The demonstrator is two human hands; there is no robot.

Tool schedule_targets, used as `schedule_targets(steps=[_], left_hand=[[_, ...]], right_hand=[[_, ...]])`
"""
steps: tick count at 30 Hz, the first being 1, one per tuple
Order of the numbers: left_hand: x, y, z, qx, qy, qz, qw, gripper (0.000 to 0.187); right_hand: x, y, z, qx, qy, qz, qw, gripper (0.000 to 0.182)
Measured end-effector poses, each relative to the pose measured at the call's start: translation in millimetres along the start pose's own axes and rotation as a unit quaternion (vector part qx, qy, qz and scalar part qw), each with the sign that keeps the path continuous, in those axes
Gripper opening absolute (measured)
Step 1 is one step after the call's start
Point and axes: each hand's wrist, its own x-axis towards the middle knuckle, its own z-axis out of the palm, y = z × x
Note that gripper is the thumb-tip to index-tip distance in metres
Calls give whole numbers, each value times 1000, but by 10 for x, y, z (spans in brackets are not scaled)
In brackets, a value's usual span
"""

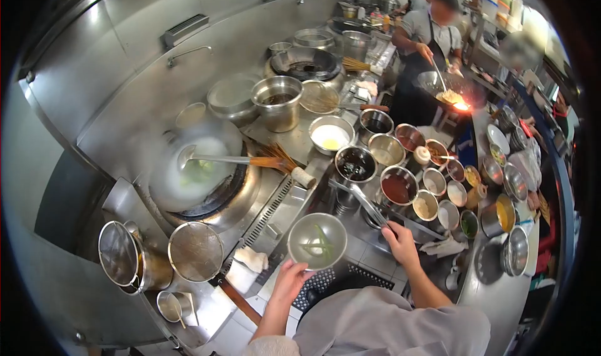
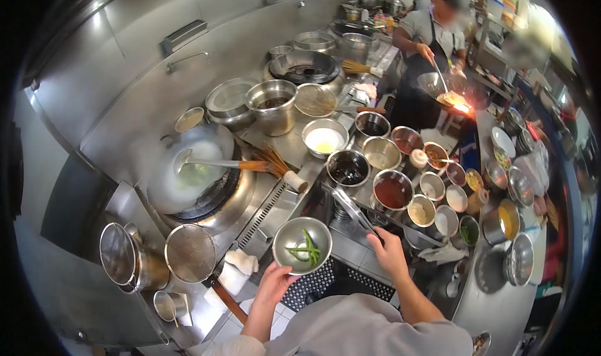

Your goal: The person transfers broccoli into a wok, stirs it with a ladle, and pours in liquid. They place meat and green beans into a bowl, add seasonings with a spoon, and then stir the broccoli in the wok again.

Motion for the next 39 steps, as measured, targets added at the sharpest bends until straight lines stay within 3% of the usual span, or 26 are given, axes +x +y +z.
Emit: schedule_targets(steps=[2, 7, 10, 15, 19, 22, 26, 30, 33, 36, 38, 39], left_hand=[[110, -151, 68, 15, -15, -47, 999, 35], [374, -706, 559, 128, -108, -156, 973, 38], [447, -1221, 1039, 181, -182, -233, 938, 40], [189, -2261, 2083, 256, -299, -368, 842, 40], [223, -3385, 2425, 246, -363, -377, 816, 23], [79, -4034, 2680, 275, -378, -381, 797, 16], [-39, -4473, 2654, 289, -389, -446, 752, 17], [-337, -4160, 2457, 367, -440, -445, 689, 25], [-504, -3753, 2249, 393, -481, -443, 646, 35], [-604, -3340, 2033, 389, -476, -396, 682, 44], [-660, -3102, 1996, 321, -457, -350, 752, 43], [-573, -3113, 1829, 307, -397, -339, 796, 41]], right_hand=[[-427, 46, -135, 62, 20, 95, 993, 33], [-1199, 52, -580, 62, 146, 48, 986, 31], [-1725, 51, -990, 87, 234, 58, 967, 31], [-2834, 354, -1582, 71, 407, 165, 896, 33], [-3617, 474, -1783, 99, 479, 251, 835, 34], [-3967, 743, -1805, 85, 523, 247, 811, 35], [-4130, 895, -1851, 54, 485, 278, 828, 33], [-4020, 995, -1858, 34, 449, 251, 857, 33], [-3849, 1222, -1792, 11, 369, 234, 900, 34], [-3429, 1208, -1703, 10, 271, 157, 950, 37], [-3078, 1116, -1616, 72, 122, 189, 972, 50], [-2869, 1154, -1481, 89, 85, 129, 984, 53]])
